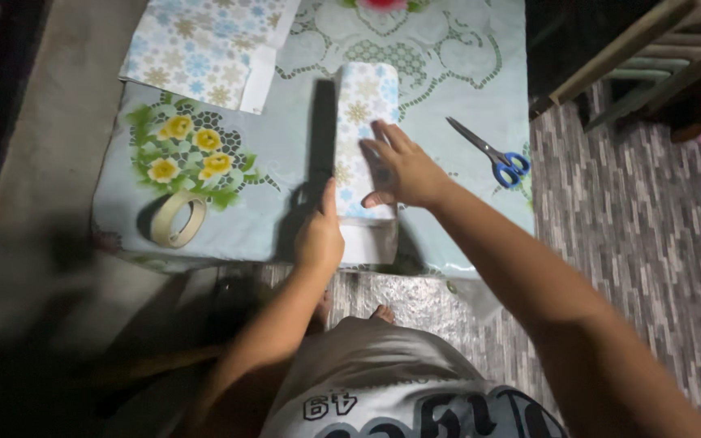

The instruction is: The person wraps a rectangular box with patterned paper on a table. They fold the paper around the box, secure it with tape, and fold the ends to complete the wrapping.

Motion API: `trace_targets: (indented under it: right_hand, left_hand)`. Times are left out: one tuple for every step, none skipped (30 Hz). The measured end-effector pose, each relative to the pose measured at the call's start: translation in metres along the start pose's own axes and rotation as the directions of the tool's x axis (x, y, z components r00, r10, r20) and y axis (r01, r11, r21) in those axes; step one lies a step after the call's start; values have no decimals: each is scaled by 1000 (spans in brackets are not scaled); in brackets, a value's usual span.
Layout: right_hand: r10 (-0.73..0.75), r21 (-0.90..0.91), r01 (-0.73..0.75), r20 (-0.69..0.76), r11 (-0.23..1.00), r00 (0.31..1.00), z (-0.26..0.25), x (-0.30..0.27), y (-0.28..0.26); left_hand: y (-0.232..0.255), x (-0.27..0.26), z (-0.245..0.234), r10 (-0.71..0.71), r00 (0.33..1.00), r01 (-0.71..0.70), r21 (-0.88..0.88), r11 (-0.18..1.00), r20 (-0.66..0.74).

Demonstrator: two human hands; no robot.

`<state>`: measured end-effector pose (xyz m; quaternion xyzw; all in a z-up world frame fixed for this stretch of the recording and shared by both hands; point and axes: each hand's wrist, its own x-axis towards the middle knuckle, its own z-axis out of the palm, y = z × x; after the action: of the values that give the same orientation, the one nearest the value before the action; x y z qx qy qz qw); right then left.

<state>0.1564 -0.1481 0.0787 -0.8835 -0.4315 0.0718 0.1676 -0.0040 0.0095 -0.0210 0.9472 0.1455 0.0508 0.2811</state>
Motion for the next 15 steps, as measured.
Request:
trace_targets:
  right_hand:
    - [15,57,-16,18,998,1000,4,0,-1]
    - [21,7,-21,-1,1000,1000,7,-3,-3]
    - [26,-43,-27,-20,999,999,11,-8,-6]
    - [33,-86,-36,-35,996,999,16,-17,-11]
    - [24,-64,-24,-3,998,1000,23,-30,-20]
    - [13,-49,-12,13,999,1000,28,-40,-29]
    - [1,-34,0,30,999,1000,32,-47,-36]
    - [-15,-46,13,-38,999,999,36,-55,-40]
    - [-32,-59,26,-105,998,994,41,-62,-44]
    - [-47,-70,35,-169,997,985,46,-68,-46]
    - [-40,-70,27,-203,997,978,51,-73,-49]
    - [-41,-68,25,-249,997,968,55,-71,-50]
    - [-42,-66,23,-293,998,955,57,-69,-51]
    - [-52,-69,32,-308,997,950,59,-70,-52]
    - [-62,-73,41,-322,997,945,61,-70,-52]
  left_hand:
    - [0,2,0,-2,1000,2,-3,1000,3]
    - [1,-1,0,-10,1000,10,-8,1000,11]
    - [0,0,0,-5,1000,5,6,1000,18]
    - [0,-1,-1,-4,999,3,22,1000,33]
    - [0,-5,-3,-3,999,1,37,999,49]
    - [0,-2,-7,-18,997,15,36,999,72]
    - [1,1,-11,-33,995,30,36,999,95]
    - [4,-1,-12,-48,991,44,33,998,126]
    - [7,0,-13,-35,996,33,24,999,86]
    - [7,0,-14,-24,999,23,16,1000,48]
    - [8,-1,-14,-14,1000,13,8,1000,10]
    - [6,0,-17,-84,989,85,1,996,125]
    - [2,-1,-20,-153,959,157,2,988,237]
    - [-2,-4,-21,-214,911,226,9,974,351]
    - [-9,-9,-23,0,982,15,-80,997,188]
